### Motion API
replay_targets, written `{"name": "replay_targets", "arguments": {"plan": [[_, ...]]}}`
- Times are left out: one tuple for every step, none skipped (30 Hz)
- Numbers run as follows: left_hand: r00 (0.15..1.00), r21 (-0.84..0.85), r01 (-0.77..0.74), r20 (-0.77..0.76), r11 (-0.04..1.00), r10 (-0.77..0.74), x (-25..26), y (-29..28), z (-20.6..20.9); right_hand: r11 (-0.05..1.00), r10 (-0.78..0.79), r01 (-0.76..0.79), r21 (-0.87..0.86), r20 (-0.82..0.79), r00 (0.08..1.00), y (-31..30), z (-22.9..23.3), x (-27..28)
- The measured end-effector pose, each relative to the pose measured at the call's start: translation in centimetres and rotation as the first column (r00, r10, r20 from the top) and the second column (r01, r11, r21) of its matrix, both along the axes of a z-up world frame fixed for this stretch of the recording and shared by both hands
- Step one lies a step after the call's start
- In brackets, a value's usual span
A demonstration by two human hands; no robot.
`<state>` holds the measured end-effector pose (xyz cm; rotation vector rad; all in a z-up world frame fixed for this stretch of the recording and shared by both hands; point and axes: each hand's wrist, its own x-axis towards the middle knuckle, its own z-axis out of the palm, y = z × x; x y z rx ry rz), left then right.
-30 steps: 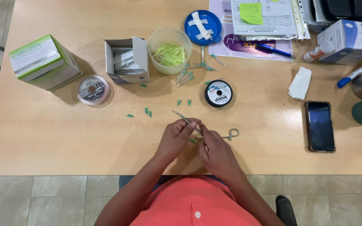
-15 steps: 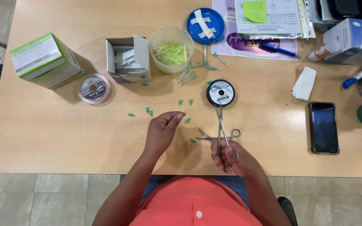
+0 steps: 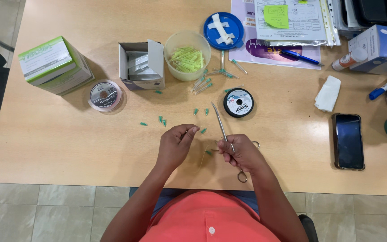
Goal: The person assembles small medical components on a table, using forceps to handle a thin filament and inserting it into a green plastic cap. They repeat this process with several items, placing the assembled units on the table.
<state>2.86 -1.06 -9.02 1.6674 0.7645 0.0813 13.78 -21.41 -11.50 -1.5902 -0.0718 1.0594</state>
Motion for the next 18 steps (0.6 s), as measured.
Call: {"name": "replay_targets", "arguments": {"plan": [[1.0,-0.003,-0.002,0.0,1.0,0.002,0.0,0.0,-0.4,1.0,0.002,-0.002,-0.003,0.0,1.0,-0.1,0.9,-0.1],[1.0,-0.019,-0.024,0.009,1.0,0.024,-0.1,0.0,-0.7,0.993,0.065,-0.059,-0.098,0.056,0.996,-0.1,1.7,-0.2],[0.999,-0.034,-0.047,0.018,0.998,0.048,-0.1,0.0,-1.1,0.975,0.134,-0.112,-0.193,0.106,0.985,-0.1,2.6,-0.3],[0.998,-0.036,-0.052,0.017,0.998,0.053,-0.1,0.0,-0.3,0.974,0.139,-0.117,-0.195,0.105,0.985,0.2,4.8,-0.7],[0.999,-0.06,-0.038,0.036,0.997,0.04,0.0,0.0,0.5,0.927,0.215,-0.143,-0.347,0.181,0.96,0.6,6.9,-1.2],[0.998,-0.084,-0.023,0.056,0.996,0.027,0.1,0.0,1.4,0.859,0.299,-0.149,-0.491,0.243,0.923,0.9,9.1,-1.7],[0.998,-0.082,-0.025,0.056,0.996,0.029,-0.1,-0.8,1.2,0.859,0.301,-0.151,-0.489,0.243,0.922,1.0,8.6,-2.1],[0.996,-0.137,0.044,0.083,0.99,-0.033,-0.3,-1.5,1.1,0.819,0.39,-0.203,-0.536,0.262,0.883,1.0,8.2,-2.5],[0.989,-0.191,0.113,0.113,0.975,-0.092,-0.6,-2.3,1.0,0.773,0.477,-0.249,-0.583,0.275,0.835,1.1,7.7,-2.9],[0.99,-0.19,0.11,0.114,0.976,-0.089,-0.6,-2.9,1.2,0.773,0.48,-0.252,-0.583,0.276,0.833,1.5,7.7,-3.1],[0.991,-0.195,0.105,0.107,0.975,-0.085,-0.7,-3.4,1.5,0.699,0.596,-0.325,-0.637,0.269,0.756,2.0,7.7,-3.3],[0.992,-0.2,0.1,0.1,0.975,-0.081,-0.7,-4.0,1.7,0.614,0.702,-0.386,-0.688,0.253,0.666,2.4,7.6,-3.5],[0.992,-0.198,0.098,0.1,0.975,-0.079,-0.8,-3.6,1.6,0.615,0.703,-0.387,-0.687,0.254,0.665,2.2,7.7,-3.4],[0.991,-0.176,0.103,0.098,0.979,-0.087,-0.9,-3.2,1.5,0.702,0.6,-0.374,-0.607,0.221,0.769,2.0,7.7,-3.3],[0.991,-0.155,0.108,0.095,0.982,-0.094,-1.1,-2.8,1.4,0.78,0.489,-0.342,-0.524,0.17,0.856,1.8,7.7,-3.2],[0.991,-0.155,0.105,0.096,0.982,-0.091,-1.2,-2.6,0.6,0.779,0.491,-0.343,-0.524,0.17,0.855,1.4,8.2,-3.2],[0.993,-0.187,0.102,0.084,0.977,-0.088,-1.3,-2.5,-0.2,0.841,0.405,-0.306,-0.447,0.145,0.903,1.1,8.8,-3.2],[0.994,-0.219,0.099,0.072,0.971,-0.085,-1.5,-2.3,-0.9,0.893,0.318,-0.258,-0.368,0.111,0.942,0.7,9.3,-3.2]]}}
